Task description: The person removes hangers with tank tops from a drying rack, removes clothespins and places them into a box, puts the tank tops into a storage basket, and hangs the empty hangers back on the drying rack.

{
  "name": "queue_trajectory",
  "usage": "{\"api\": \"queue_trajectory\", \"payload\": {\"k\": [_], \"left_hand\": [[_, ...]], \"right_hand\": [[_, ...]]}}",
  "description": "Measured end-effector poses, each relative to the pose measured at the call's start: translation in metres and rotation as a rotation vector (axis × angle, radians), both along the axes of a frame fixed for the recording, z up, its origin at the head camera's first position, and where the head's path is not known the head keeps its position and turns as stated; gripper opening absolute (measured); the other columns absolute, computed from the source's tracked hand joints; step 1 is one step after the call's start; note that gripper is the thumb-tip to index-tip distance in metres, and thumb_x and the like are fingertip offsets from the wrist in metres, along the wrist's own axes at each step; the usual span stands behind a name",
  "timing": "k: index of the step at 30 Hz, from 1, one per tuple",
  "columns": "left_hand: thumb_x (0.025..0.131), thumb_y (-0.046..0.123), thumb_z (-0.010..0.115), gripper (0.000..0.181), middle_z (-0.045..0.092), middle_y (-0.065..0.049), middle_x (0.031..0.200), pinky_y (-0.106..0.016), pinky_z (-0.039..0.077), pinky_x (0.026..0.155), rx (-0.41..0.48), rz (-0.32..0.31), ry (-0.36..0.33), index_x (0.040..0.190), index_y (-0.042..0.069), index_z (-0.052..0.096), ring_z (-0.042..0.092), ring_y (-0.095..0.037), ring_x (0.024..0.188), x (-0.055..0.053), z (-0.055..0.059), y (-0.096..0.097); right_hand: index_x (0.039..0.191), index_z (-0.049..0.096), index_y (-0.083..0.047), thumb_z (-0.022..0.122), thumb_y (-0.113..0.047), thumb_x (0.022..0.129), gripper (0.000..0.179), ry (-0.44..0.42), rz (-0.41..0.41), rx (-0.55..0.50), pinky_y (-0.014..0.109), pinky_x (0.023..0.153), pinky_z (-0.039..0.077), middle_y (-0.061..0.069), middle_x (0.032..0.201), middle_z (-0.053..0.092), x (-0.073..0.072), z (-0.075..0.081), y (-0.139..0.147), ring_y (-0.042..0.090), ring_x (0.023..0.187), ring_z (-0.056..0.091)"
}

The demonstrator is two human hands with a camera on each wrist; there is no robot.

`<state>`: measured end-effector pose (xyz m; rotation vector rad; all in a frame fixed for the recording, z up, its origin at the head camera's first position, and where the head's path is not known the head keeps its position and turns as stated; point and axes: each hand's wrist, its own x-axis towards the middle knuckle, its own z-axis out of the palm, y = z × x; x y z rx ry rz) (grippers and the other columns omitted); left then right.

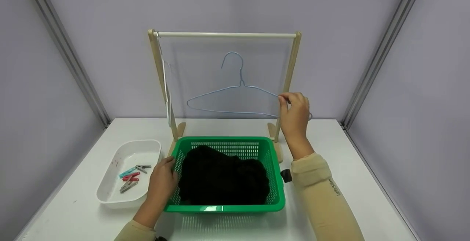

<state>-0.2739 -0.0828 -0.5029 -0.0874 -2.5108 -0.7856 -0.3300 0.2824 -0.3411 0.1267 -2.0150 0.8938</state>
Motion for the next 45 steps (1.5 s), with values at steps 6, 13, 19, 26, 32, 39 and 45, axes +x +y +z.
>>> {"api": "queue_trajectory", "payload": {"k": [6, 13, 19, 26, 32, 39, 45], "left_hand": [[0.086, -0.004, 0.067, 0.028, 0.064, -0.020, 0.124, -0.046, 0.053, 0.093, -0.021, -0.010, 0.005, 0.112, -0.011, 0.068, 0.061, -0.038, 0.113, -0.001, 0.001, 0.001], [0.085, -0.004, 0.068, 0.028, 0.064, -0.019, 0.124, -0.047, 0.054, 0.092, -0.016, 0.000, -0.002, 0.112, -0.011, 0.069, 0.061, -0.038, 0.113, -0.003, 0.001, 0.000], [0.085, -0.003, 0.068, 0.028, 0.064, -0.019, 0.125, -0.047, 0.054, 0.092, -0.011, 0.008, -0.021, 0.113, -0.010, 0.069, 0.061, -0.037, 0.114, -0.002, 0.000, -0.001], [0.085, -0.004, 0.067, 0.026, 0.065, -0.020, 0.123, -0.047, 0.053, 0.093, 0.009, -0.008, 0.002, 0.111, -0.011, 0.069, 0.062, -0.039, 0.112, -0.002, 0.001, 0.000], [0.085, -0.005, 0.069, 0.026, 0.064, -0.020, 0.123, -0.046, 0.054, 0.093, -0.028, -0.006, 0.033, 0.110, -0.012, 0.069, 0.062, -0.039, 0.112, -0.003, 0.001, -0.001], [0.084, -0.005, 0.070, 0.026, 0.065, -0.020, 0.122, -0.046, 0.054, 0.092, -0.038, -0.003, 0.049, 0.110, -0.012, 0.069, 0.061, -0.039, 0.112, -0.003, -0.001, 0.000], [0.085, -0.004, 0.069, 0.027, 0.064, -0.020, 0.124, -0.046, 0.053, 0.093, -0.030, -0.004, 0.020, 0.111, -0.012, 0.069, 0.061, -0.038, 0.113, -0.002, 0.000, 0.001]], "right_hand": [[0.100, 0.071, 0.007, 0.065, -0.007, 0.097, 0.016, 0.043, 0.002, -0.004, 0.043, 0.086, 0.042, 0.021, 0.097, 0.065, -0.022, 0.013, -0.010, 0.033, 0.095, 0.057], [0.104, 0.072, 0.005, 0.064, -0.011, 0.099, 0.018, -0.002, -0.049, -0.042, 0.043, 0.086, 0.044, 0.020, 0.101, 0.064, -0.042, 0.035, -0.025, 0.032, 0.100, 0.057], [0.103, 0.072, 0.006, 0.065, -0.011, 0.098, 0.019, -0.013, -0.079, -0.042, 0.044, 0.088, 0.042, 0.022, 0.099, 0.064, -0.061, 0.056, -0.034, 0.034, 0.098, 0.055], [0.104, 0.071, 0.006, 0.063, -0.011, 0.099, 0.019, -0.044, -0.102, -0.055, 0.042, 0.094, 0.042, 0.021, 0.104, 0.066, -0.075, 0.073, -0.045, 0.034, 0.104, 0.056], [0.106, 0.071, 0.005, 0.061, -0.012, 0.100, 0.021, -0.067, -0.091, -0.053, 0.039, 0.095, 0.044, 0.020, 0.106, 0.064, -0.080, 0.079, -0.060, 0.031, 0.104, 0.057], [0.105, 0.071, 0.004, 0.061, -0.012, 0.100, 0.020, -0.075, -0.067, -0.038, 0.040, 0.092, 0.044, 0.019, 0.103, 0.065, -0.084, 0.072, -0.078, 0.031, 0.100, 0.056], [0.102, 0.072, 0.004, 0.063, -0.011, 0.100, 0.018, -0.074, -0.067, -0.029, 0.041, 0.089, 0.043, 0.019, 0.100, 0.064, -0.084, 0.060, -0.084, 0.032, 0.098, 0.055]]}}
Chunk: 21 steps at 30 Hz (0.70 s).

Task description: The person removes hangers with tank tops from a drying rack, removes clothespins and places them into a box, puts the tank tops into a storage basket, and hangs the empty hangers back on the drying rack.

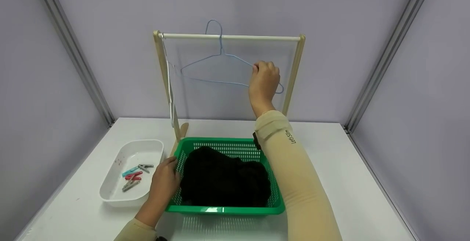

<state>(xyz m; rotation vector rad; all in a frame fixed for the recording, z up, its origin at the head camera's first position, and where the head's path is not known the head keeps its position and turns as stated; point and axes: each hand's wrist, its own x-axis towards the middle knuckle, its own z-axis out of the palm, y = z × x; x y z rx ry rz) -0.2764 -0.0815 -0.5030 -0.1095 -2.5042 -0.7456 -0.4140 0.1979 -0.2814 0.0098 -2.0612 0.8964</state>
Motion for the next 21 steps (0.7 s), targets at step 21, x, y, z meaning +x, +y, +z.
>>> {"api": "queue_trajectory", "payload": {"k": [21], "left_hand": [[0.085, -0.005, 0.068, 0.024, 0.066, -0.021, 0.120, -0.045, 0.056, 0.088, -0.014, -0.011, 0.037, 0.107, -0.013, 0.070, 0.064, -0.038, 0.108, -0.003, -0.001, 0.003]], "right_hand": [[0.097, 0.073, 0.004, 0.065, -0.010, 0.098, 0.015, -0.052, 0.075, 0.042, 0.042, 0.083, 0.048, 0.018, 0.095, 0.066, 0.005, -0.037, -0.016, 0.031, 0.091, 0.061]]}}
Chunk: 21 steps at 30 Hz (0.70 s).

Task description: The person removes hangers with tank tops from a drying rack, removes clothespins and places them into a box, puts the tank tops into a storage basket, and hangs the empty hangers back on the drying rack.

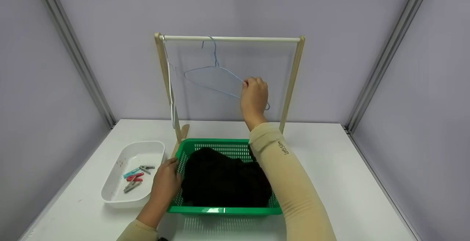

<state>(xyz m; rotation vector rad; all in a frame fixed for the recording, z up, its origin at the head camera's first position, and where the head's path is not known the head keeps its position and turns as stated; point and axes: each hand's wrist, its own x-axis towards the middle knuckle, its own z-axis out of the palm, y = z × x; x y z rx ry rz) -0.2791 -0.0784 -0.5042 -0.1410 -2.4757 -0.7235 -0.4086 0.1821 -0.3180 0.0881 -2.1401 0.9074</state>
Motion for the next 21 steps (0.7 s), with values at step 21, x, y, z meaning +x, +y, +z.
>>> {"api": "queue_trajectory", "payload": {"k": [21], "left_hand": [[0.083, -0.005, 0.070, 0.027, 0.066, -0.020, 0.121, -0.047, 0.054, 0.093, 0.017, 0.008, -0.013, 0.109, -0.012, 0.070, 0.063, -0.039, 0.110, -0.002, 0.002, -0.007]], "right_hand": [[0.105, 0.072, 0.005, 0.064, -0.005, 0.096, 0.015, -0.036, 0.078, 0.008, 0.043, 0.079, 0.052, 0.017, 0.098, 0.067, 0.022, -0.022, 0.000, 0.030, 0.089, 0.063]]}}
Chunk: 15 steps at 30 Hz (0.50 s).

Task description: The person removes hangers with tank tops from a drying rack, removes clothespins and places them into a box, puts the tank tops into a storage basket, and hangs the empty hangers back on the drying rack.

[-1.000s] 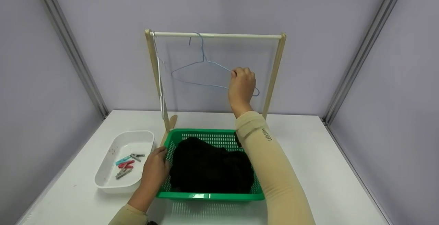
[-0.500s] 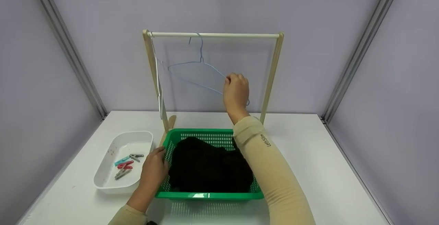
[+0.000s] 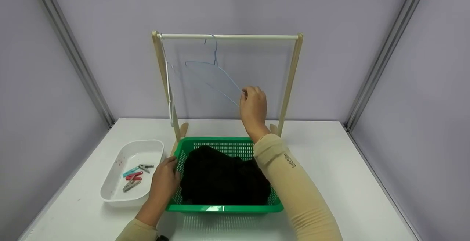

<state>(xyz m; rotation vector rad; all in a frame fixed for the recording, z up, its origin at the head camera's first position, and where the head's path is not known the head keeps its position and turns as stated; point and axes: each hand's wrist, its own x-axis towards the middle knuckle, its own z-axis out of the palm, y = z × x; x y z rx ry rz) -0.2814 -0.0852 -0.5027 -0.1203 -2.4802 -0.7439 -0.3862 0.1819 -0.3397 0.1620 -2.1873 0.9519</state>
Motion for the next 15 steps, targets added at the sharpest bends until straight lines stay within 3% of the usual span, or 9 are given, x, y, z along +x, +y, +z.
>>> {"api": "queue_trajectory", "payload": {"k": [7, 15], "left_hand": [[0.082, -0.006, 0.071, 0.028, 0.066, -0.020, 0.120, -0.045, 0.054, 0.092, -0.030, -0.004, 0.023, 0.109, -0.013, 0.069, 0.063, -0.038, 0.110, 0.000, -0.002, 0.001], [0.083, -0.005, 0.070, 0.028, 0.065, -0.019, 0.122, -0.045, 0.054, 0.092, -0.004, -0.001, 0.006, 0.110, -0.011, 0.070, 0.063, -0.038, 0.110, -0.002, 0.000, 0.003]], "right_hand": [[0.105, 0.072, 0.002, 0.065, -0.007, 0.096, 0.015, -0.011, 0.009, 0.007, 0.042, 0.080, 0.051, 0.016, 0.099, 0.067, 0.008, -0.009, 0.002, 0.029, 0.089, 0.062], [0.105, 0.073, 0.002, 0.067, -0.009, 0.096, 0.015, -0.006, 0.022, 0.015, 0.042, 0.080, 0.051, 0.015, 0.098, 0.068, 0.014, -0.014, 0.005, 0.029, 0.088, 0.062]]}}
